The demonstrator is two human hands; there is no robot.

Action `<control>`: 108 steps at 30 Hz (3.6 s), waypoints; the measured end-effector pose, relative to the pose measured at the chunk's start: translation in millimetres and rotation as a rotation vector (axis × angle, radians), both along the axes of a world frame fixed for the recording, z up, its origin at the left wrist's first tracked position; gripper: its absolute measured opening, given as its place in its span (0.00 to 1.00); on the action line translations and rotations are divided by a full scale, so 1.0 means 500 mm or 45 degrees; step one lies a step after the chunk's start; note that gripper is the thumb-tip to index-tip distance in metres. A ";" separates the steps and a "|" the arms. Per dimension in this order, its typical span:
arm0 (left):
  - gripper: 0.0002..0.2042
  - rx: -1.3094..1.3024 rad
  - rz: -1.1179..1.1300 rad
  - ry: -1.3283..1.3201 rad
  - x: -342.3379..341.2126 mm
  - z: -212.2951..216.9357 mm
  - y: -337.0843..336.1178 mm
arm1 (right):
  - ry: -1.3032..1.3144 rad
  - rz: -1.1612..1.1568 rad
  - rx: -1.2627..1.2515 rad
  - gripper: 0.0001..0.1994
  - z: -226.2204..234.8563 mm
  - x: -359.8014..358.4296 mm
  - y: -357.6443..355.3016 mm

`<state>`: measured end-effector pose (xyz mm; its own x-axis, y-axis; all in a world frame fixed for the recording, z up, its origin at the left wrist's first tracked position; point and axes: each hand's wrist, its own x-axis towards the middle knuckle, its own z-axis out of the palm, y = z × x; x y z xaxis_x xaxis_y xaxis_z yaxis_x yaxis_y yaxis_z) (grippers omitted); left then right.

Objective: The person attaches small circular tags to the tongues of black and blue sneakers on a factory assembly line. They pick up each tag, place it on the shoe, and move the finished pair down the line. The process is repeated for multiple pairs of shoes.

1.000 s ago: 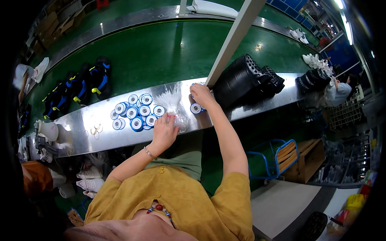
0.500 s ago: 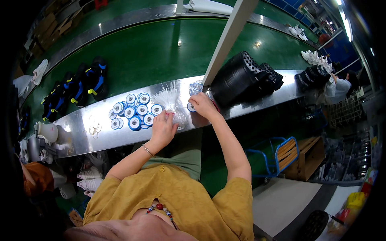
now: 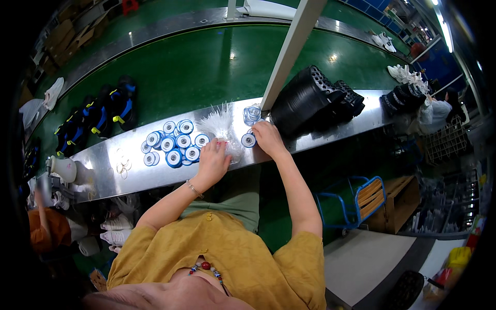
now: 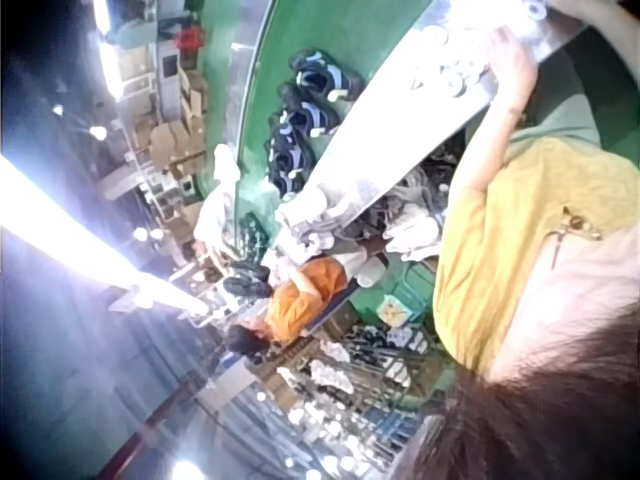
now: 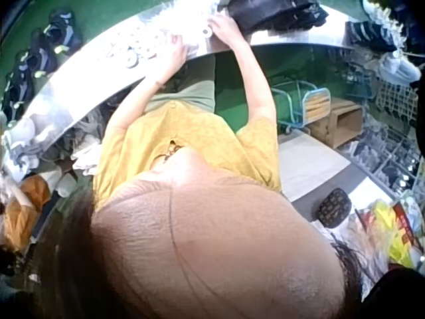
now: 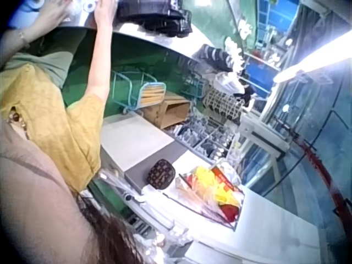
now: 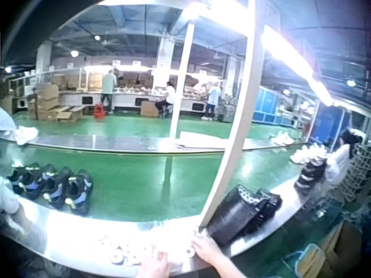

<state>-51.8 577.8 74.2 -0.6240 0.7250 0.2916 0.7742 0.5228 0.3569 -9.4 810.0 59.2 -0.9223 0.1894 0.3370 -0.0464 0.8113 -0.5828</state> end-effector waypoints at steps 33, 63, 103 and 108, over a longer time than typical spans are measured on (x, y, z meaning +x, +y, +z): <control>0.15 -0.097 0.289 -0.005 -0.129 -0.034 -0.064 | 0.479 -0.149 -0.152 0.07 -0.031 0.059 -0.186; 0.10 0.308 0.478 -0.355 -0.162 -0.001 -0.142 | 0.544 -0.126 -0.030 0.07 -0.065 0.068 -0.181; 0.06 0.928 0.240 -0.776 -0.128 0.068 -0.194 | 0.106 0.099 -0.063 0.05 0.162 -0.095 -0.390; 0.07 0.907 0.247 -0.774 -0.133 0.058 -0.202 | 0.071 0.129 -0.061 0.05 0.157 -0.100 -0.393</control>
<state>-118.2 476.9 103.3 -0.9045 0.3708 0.2107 0.2742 0.1272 0.9532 -59.4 613.4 137.6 -0.9176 0.1135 0.3810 -0.1600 0.7720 -0.6151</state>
